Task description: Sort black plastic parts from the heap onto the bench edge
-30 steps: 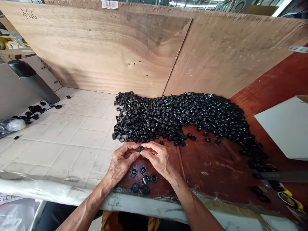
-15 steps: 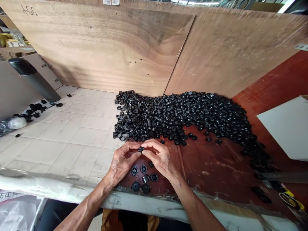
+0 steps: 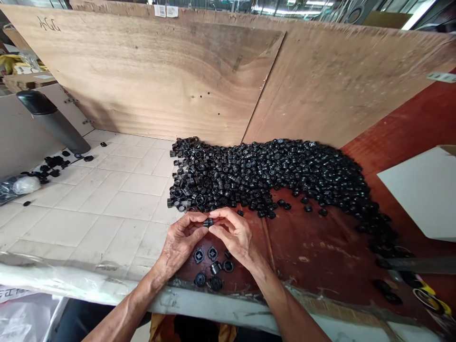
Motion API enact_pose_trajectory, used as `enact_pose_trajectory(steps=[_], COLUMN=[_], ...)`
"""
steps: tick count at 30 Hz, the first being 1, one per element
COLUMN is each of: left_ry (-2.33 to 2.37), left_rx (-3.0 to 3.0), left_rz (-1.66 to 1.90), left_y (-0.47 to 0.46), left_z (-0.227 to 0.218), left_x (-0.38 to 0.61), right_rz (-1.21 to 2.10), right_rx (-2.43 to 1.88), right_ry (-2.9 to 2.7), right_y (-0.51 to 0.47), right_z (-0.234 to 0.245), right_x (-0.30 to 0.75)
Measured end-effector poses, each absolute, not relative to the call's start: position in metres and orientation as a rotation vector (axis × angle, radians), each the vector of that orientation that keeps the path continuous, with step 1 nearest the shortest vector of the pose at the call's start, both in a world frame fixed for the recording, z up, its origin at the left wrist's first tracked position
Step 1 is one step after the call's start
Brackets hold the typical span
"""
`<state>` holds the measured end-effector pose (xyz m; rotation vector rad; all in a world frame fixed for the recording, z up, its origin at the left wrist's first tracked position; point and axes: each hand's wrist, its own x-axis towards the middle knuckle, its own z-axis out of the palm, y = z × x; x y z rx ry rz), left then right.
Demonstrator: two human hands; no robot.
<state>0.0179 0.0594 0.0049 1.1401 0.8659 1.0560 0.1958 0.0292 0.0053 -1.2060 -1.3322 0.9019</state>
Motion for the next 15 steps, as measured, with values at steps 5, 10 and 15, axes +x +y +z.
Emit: enact_pose_trajectory(steps=[5,10,15], left_ry=[0.871,0.853,0.828], left_rx=[1.170,1.058,1.130], left_rz=[1.099,0.976,1.030], left_y=[0.0602,0.0612,0.0606], left_z=[0.0044,0.0090,0.0033], left_x=[0.0193,0.0183,0.0177], right_rz=[0.907,0.781,0.794], right_rx=[-1.205,-1.154,-1.214], right_ry=[-1.285,-1.384,-1.353], right_y=[0.0299,0.0293,0.0297], right_z=[0.0055,0.0009,0.0001], right_x=[0.1942,0.1936,0.1924])
